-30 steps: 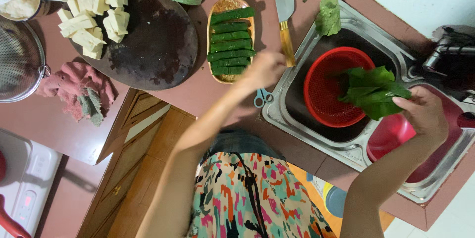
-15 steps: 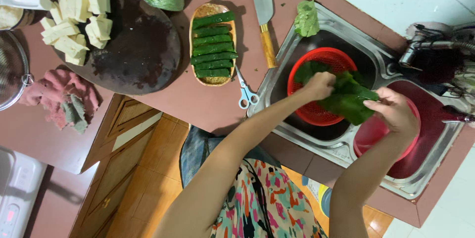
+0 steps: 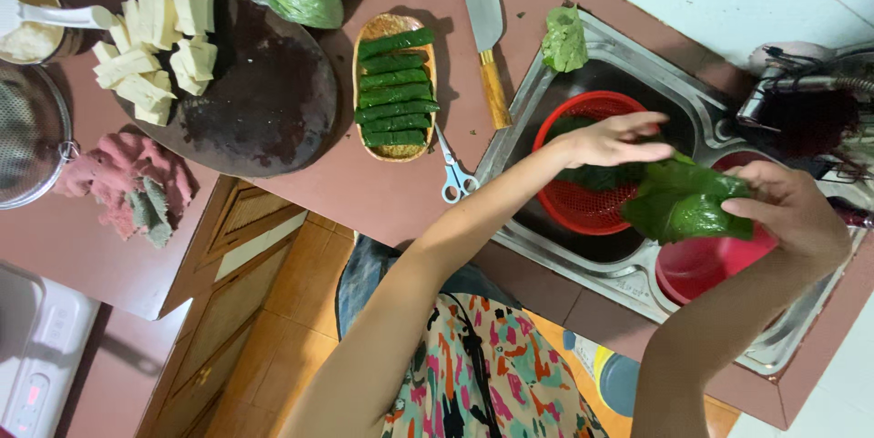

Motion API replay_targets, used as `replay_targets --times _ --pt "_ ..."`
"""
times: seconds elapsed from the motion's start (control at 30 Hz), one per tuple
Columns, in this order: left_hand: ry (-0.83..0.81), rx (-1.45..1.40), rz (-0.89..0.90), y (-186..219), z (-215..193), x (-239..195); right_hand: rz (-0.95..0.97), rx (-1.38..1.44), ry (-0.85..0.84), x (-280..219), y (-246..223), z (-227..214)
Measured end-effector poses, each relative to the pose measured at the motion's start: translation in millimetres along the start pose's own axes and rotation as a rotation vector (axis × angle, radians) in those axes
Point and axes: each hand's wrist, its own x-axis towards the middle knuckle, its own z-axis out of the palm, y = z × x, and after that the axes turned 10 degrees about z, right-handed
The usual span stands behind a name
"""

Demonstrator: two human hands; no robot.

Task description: The person prepares ingredients and wraps them using green leaves, including cutting the leaves with scissors and placing pieces of tofu inside before rolling them.

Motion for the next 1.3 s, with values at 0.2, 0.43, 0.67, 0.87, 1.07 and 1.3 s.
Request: replay_targets --times 0.2,0.43,0.67,0.87,1.07,1.3 --pt "-0.229 0.019 0.1 46.6 0.0 23.8 0.007 0.002 -0.01 0.6 -8.3 7.4" --pt "-0.034 -0.043 -0.098 40.9 -21.7 15.5 -0.069 0.071 0.087 -17.4 0.3 1.8" --pt "0.243 0.089 -0.296 -69.5 -27.2 25.4 -0.126 0.258 0.137 -41.9 33.7 -27.4" --pt "0.179 0.772 -0.288 -108.8 1.1 6.2 -0.076 0.165 0.462 -65.7 61.2 -49.4" --pt "-0.094 0.248 -0.22 -34.2 18.2 15.4 -0.1 0.166 0.366 -68.1 28.0 -27.3" --pt "-0.5 -0.068 0.184 85.2 12.5 1.2 0.038 -0.259 -0.059 -16.2 -58.8 30.6"
